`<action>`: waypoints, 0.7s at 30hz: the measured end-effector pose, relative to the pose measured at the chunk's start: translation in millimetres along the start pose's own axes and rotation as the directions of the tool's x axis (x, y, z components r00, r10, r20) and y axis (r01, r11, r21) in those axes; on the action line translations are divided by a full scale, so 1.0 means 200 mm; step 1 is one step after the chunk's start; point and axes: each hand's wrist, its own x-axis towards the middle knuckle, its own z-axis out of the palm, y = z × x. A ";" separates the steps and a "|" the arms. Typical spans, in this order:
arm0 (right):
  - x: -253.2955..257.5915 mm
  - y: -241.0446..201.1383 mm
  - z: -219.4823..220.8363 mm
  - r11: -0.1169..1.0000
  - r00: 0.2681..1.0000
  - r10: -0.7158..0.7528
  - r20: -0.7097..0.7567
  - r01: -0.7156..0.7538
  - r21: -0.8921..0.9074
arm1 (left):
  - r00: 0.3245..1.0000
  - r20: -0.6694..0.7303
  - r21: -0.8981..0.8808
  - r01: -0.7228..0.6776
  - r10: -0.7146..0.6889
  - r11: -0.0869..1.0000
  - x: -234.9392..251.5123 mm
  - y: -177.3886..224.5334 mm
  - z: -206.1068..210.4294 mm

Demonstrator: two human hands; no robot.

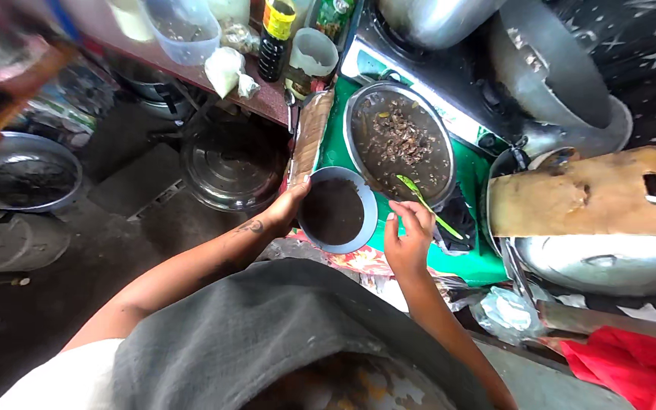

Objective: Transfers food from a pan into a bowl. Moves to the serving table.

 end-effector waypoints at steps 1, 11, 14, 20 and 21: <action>-0.01 -0.01 -0.01 0.998 0.999 0.033 0.032 -0.034 0.051 | 0.999 0.005 0.004 -0.039 0.039 0.999 -0.02 -0.01 -0.02; 0.09 -0.51 0.16 0.915 0.963 -0.061 0.263 -0.052 0.401 | 0.948 -0.230 -0.188 -0.264 0.219 0.946 -0.55 0.10 -0.32; 0.19 -0.72 0.27 0.843 0.849 -0.012 0.528 -0.276 0.462 | 0.894 -0.383 -0.211 -0.330 0.233 0.920 -0.73 0.14 -0.46; 0.37 -1.24 0.70 0.767 0.693 -0.185 0.697 -0.342 0.544 | 0.719 -0.652 -0.181 -0.456 0.241 0.871 -1.03 0.17 -0.88; 0.38 -1.36 0.76 0.784 0.676 -0.227 0.701 -0.300 0.543 | 0.692 -0.680 -0.187 -0.483 0.242 0.855 -1.08 0.16 -0.97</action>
